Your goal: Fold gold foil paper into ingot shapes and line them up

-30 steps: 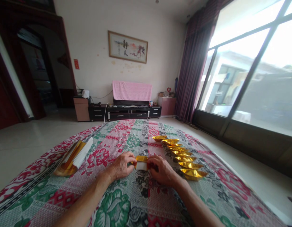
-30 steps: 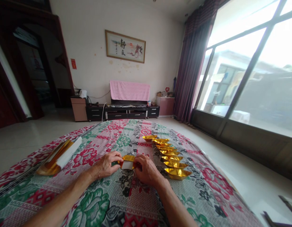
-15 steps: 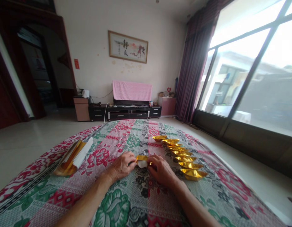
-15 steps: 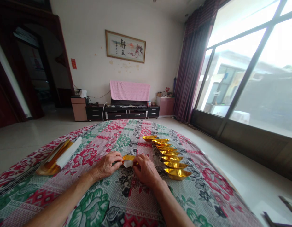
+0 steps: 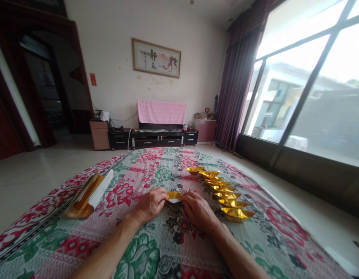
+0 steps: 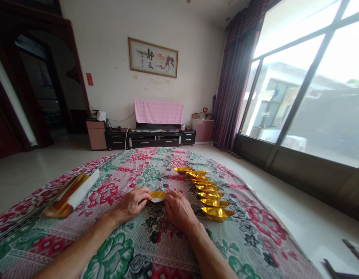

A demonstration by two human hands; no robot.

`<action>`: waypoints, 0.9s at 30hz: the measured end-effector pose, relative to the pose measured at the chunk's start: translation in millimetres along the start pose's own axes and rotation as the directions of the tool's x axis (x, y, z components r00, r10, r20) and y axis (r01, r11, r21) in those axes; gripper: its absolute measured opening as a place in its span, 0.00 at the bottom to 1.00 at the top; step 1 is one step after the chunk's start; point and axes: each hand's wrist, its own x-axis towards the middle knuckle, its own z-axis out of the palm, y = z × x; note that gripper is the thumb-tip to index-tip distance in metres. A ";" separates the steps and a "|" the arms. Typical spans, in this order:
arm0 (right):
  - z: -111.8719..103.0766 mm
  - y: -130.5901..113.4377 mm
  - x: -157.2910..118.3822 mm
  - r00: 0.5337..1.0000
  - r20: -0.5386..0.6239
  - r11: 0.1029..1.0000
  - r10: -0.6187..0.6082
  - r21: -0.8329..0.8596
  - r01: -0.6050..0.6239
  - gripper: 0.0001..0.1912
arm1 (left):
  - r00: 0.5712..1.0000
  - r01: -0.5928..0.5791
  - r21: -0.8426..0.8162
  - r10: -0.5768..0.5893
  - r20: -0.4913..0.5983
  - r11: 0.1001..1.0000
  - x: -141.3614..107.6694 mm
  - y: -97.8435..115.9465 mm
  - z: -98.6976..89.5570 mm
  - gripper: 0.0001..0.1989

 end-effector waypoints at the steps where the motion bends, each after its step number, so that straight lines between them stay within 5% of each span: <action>1: 0.1 0.2 -0.2 1.000 0.004 1.000 0.000 -0.001 0.000 0.11 | 1.000 -0.005 0.006 0.005 0.000 1.000 0.2 -0.2 0.6 0.10; 10: -0.2 2.1 -1.9 1.000 0.024 1.000 0.008 -0.019 -0.008 0.09 | 0.999 -0.003 -0.026 0.003 0.034 1.000 1.1 3.5 0.3 0.12; 19: 4.0 -0.2 1.0 0.988 -0.027 0.988 0.149 -0.046 -0.150 0.09 | 0.977 0.206 -0.185 -0.214 -0.022 0.961 3.6 6.6 0.6 0.16; 27: 8.7 -0.4 5.2 0.976 -0.052 0.976 0.212 -0.046 -0.214 0.09 | 0.945 0.327 -0.217 -0.323 0.055 0.920 8.4 5.2 -0.7 0.16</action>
